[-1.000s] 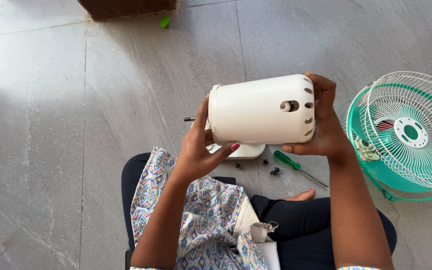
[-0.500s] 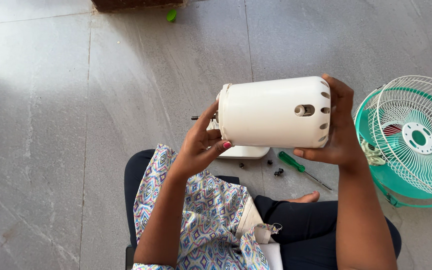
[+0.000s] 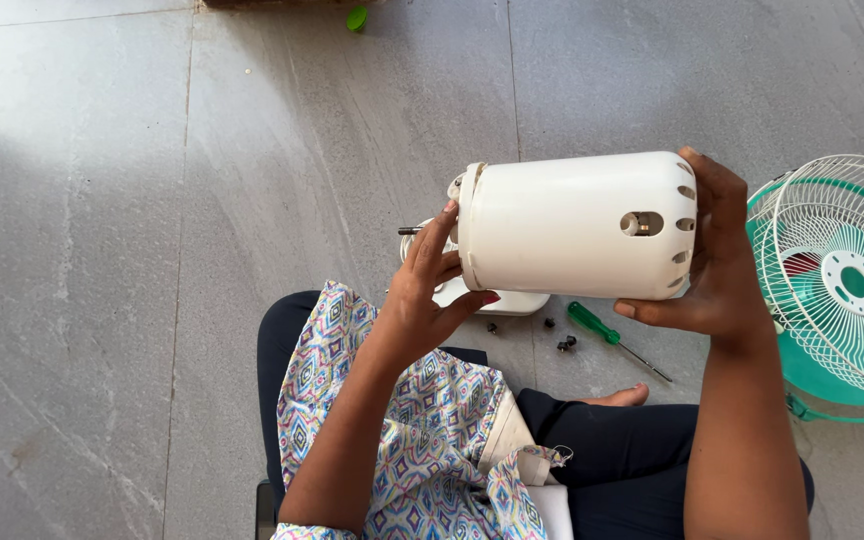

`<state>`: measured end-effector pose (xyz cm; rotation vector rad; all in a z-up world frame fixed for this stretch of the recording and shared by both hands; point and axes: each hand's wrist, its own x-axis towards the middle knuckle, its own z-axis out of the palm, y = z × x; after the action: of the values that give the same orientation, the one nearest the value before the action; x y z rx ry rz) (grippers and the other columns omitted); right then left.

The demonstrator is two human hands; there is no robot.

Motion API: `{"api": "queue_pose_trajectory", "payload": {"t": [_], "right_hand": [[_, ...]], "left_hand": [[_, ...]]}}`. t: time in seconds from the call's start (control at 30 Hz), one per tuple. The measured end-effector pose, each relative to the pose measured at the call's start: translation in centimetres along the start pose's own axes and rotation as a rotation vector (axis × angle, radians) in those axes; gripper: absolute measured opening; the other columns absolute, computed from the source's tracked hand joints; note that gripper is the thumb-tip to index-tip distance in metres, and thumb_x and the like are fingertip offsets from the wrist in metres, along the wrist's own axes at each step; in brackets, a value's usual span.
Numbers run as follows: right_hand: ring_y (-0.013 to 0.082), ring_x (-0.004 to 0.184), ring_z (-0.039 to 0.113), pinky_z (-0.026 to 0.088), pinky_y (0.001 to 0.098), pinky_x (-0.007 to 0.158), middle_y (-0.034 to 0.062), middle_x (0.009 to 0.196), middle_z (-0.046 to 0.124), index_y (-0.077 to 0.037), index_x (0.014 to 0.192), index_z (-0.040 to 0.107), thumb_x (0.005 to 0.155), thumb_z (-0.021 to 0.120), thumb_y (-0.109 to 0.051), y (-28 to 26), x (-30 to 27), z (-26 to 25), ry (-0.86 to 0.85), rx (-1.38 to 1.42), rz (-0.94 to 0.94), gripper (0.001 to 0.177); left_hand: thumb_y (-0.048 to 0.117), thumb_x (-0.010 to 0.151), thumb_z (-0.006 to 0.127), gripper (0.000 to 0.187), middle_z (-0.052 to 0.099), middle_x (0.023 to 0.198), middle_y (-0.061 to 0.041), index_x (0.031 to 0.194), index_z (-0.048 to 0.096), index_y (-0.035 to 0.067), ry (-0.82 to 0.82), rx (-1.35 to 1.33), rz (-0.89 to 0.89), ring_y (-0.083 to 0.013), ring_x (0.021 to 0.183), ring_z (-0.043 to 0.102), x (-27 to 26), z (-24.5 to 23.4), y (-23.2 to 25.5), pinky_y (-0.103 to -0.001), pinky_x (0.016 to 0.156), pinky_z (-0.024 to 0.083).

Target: The person sits on the floor and repeatedly fits the white plastic motor housing over the fan motor, then removes it to inspect the internal components. The person handles the motor, housing, and fan base while sitting cross-legged.

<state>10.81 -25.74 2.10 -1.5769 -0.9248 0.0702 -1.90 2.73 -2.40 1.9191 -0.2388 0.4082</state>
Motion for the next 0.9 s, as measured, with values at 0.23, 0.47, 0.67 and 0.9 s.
{"api": "queue_pose_trajectory", "payload": {"t": [0.23, 0.47, 0.67, 0.9], "right_hand": [[0.0204, 0.138, 0.056, 0.056, 0.0364, 0.111, 0.0059, 0.147, 0.054, -0.019, 0.163, 0.028, 0.052, 0.092, -0.013, -0.6, 0.1, -0.2, -0.007, -0.012, 0.05, 0.129], [0.0223, 0.136, 0.058, 0.058, 0.0377, 0.109, 0.007, 0.145, 0.054, -0.019, 0.161, 0.029, 0.051, 0.092, -0.013, -1.5, 0.1, -0.6, -0.011, -0.115, 0.04, 0.127], [0.0208, 0.137, 0.057, 0.057, 0.0367, 0.11, 0.0056, 0.145, 0.055, -0.019, 0.159, 0.028, 0.055, 0.092, -0.015, -0.5, 0.1, -0.1, 0.0, -0.021, 0.019, 0.123], [0.0189, 0.137, 0.057, 0.057, 0.0346, 0.111, 0.0044, 0.145, 0.052, -0.018, 0.164, 0.025, 0.058, 0.092, -0.019, 0.6, -0.1, 0.5, 0.02, 0.006, -0.011, 0.126]], "left_hand": [[-0.004, 0.087, 0.081, 0.102, 0.039, 0.158, -0.022, 0.165, 0.018, 0.014, -0.04, -0.192, -0.031, -0.0375, 0.128, 0.068, 0.1, -0.4, 0.1, -0.044, 0.103, 0.057], [-0.013, 0.089, 0.074, 0.101, 0.033, 0.162, -0.022, 0.166, 0.015, 0.012, -0.05, -0.337, -0.025, -0.0391, 0.133, 0.064, 0.1, -0.7, -0.1, -0.045, 0.106, 0.055], [-0.012, 0.088, 0.075, 0.098, 0.031, 0.162, -0.02, 0.165, 0.019, 0.011, -0.061, -0.32, -0.035, -0.0386, 0.134, 0.063, 0.2, -0.5, -0.1, -0.043, 0.106, 0.054], [-0.007, 0.087, 0.079, 0.097, 0.031, 0.159, -0.02, 0.164, 0.022, 0.01, -0.057, -0.244, -0.07, -0.0383, 0.132, 0.063, 0.2, -0.2, 0.0, -0.042, 0.103, 0.055]]}}
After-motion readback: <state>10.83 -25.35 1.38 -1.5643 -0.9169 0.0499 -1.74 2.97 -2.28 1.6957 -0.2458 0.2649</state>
